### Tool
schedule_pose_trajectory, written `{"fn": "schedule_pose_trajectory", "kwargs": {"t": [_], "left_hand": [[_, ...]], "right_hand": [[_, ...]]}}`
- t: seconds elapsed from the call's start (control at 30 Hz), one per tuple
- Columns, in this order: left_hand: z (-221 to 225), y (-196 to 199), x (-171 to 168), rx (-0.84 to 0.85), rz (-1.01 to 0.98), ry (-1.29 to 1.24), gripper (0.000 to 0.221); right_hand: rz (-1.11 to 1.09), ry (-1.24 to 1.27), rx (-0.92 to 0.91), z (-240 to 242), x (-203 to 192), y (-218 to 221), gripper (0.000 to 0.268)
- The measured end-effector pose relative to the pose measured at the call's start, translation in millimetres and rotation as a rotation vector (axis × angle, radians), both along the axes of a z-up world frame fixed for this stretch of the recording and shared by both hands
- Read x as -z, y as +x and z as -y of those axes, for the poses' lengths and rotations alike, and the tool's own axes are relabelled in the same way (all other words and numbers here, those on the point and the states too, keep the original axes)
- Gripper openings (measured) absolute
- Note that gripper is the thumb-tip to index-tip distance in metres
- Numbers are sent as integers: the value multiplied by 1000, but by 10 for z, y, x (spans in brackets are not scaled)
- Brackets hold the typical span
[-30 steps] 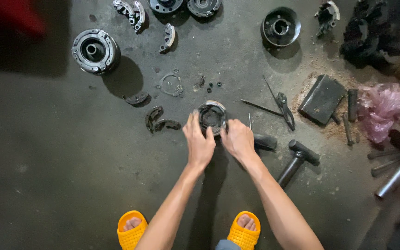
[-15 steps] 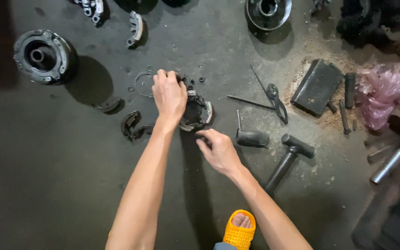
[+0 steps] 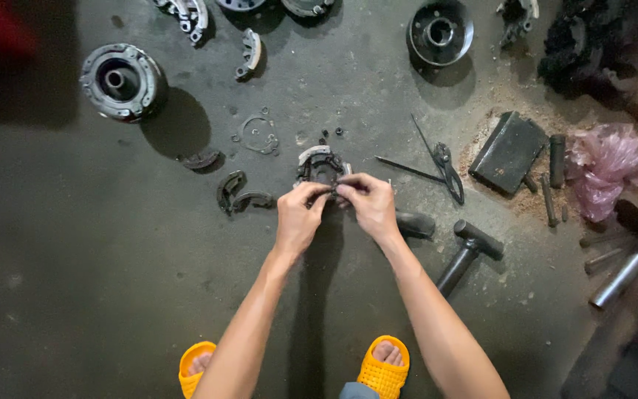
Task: Repairing and assembling motorcycle clutch components on the floor using hand tools
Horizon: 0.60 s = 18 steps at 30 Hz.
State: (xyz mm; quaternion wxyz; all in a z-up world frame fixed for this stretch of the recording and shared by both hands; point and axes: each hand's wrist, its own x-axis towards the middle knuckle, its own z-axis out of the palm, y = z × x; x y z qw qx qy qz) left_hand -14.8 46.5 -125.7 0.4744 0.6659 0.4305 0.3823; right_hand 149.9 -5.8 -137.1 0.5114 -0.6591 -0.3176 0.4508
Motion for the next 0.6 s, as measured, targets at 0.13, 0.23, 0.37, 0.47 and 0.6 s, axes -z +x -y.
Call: {"fn": "schedule_pose_trajectory", "kwargs": {"t": [0.13,0.23,0.37,0.47,0.6], "left_hand": [[109,-126,46,8,-66,-46,11],[116,-167,113,-10,-122,137,10],[50,-256,147,-14,-181,189,10],[16,-276,169,-24,-232,219,10],[40,-188,210,-4,-333,237,6]], "right_hand": [[18,-46,-31,94,-5,-110,18],[487,26,-80,180,-312,-34,19],[849,76,18,175,65,798,11],[1206,61,-27,169,155,1405,8],[1422,-182,-128,64,-67,1631,16]]}}
